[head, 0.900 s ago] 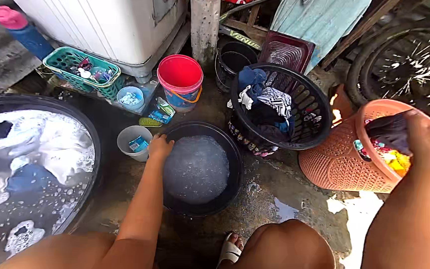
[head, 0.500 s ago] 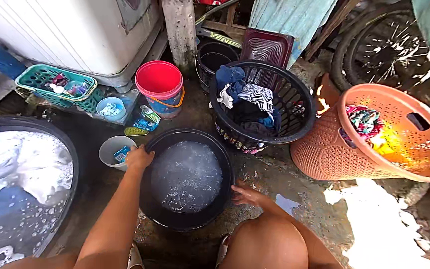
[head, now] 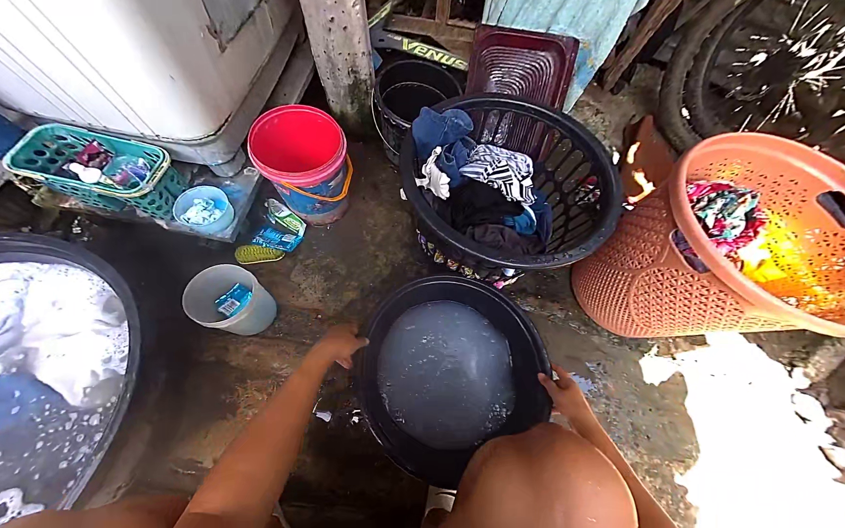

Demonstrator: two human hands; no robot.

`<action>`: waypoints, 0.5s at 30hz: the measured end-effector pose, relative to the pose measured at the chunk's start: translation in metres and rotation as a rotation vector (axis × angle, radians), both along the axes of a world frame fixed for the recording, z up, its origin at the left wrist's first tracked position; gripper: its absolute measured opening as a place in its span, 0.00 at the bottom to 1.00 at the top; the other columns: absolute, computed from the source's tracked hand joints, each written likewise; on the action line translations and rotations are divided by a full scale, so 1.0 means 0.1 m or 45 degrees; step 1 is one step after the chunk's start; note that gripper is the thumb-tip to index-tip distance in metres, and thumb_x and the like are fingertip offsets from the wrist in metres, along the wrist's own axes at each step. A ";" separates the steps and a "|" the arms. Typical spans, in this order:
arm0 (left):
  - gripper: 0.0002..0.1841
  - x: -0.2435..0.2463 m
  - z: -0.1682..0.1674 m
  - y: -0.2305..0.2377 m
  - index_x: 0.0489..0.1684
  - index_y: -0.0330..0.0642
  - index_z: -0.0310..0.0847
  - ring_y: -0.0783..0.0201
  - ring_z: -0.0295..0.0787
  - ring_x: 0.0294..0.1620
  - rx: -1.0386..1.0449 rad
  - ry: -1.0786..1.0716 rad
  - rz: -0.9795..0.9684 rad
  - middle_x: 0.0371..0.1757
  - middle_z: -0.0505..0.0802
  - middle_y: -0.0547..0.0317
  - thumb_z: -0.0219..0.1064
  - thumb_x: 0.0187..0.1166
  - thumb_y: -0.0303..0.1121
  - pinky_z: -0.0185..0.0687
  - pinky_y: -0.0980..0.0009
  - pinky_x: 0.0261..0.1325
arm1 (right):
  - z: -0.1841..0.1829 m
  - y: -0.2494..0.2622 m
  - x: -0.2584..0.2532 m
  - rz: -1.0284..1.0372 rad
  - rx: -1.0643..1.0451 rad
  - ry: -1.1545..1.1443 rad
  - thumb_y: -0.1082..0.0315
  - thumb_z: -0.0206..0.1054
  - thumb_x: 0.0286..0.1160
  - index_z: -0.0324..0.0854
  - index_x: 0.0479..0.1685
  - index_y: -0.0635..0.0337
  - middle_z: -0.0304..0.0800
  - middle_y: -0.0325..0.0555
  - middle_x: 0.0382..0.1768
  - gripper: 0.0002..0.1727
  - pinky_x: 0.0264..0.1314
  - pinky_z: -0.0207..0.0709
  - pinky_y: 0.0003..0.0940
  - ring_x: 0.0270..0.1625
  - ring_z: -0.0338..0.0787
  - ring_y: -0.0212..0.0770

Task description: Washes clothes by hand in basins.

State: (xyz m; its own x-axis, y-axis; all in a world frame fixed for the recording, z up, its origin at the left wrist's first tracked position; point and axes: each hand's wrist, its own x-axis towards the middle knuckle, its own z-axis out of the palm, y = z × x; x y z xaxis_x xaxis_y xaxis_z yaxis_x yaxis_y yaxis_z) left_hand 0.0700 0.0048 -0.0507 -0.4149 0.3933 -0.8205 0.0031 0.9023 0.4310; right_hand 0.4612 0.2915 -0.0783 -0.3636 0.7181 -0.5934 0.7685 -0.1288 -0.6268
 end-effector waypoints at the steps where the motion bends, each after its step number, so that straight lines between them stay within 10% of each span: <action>1: 0.28 0.13 -0.06 0.08 0.77 0.33 0.69 0.45 0.93 0.51 0.045 -0.045 -0.005 0.61 0.87 0.31 0.64 0.88 0.44 0.88 0.50 0.59 | -0.02 0.09 0.14 -0.005 0.086 -0.034 0.61 0.59 0.91 0.61 0.90 0.55 0.88 0.70 0.58 0.30 0.57 0.82 0.62 0.54 0.91 0.63; 10: 0.26 1.46 -0.19 0.83 0.75 0.30 0.67 0.49 0.94 0.48 0.230 -0.383 -0.202 0.57 0.89 0.34 0.63 0.89 0.43 0.90 0.55 0.56 | -0.07 0.76 1.22 -0.351 0.363 -0.350 0.66 0.57 0.91 0.76 0.80 0.60 0.81 0.72 0.71 0.22 0.80 0.64 0.68 0.77 0.79 0.69; 15: 0.26 2.09 -0.22 0.99 0.74 0.29 0.67 0.51 0.94 0.46 0.216 -0.510 -0.314 0.55 0.90 0.35 0.63 0.89 0.42 0.90 0.56 0.54 | 0.12 1.08 1.31 -0.398 0.404 -0.469 0.63 0.59 0.89 0.66 0.85 0.66 0.69 0.74 0.81 0.29 0.86 0.57 0.66 0.86 0.68 0.69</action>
State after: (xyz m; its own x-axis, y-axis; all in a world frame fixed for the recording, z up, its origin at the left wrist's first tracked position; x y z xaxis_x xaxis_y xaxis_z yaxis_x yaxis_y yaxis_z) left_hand 0.2791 0.1039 -0.0727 0.0416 0.5817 -0.8123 0.0118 0.8127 0.5826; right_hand 0.5923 0.3995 -0.0660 0.0843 0.9216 -0.3789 0.8990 -0.2344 -0.3700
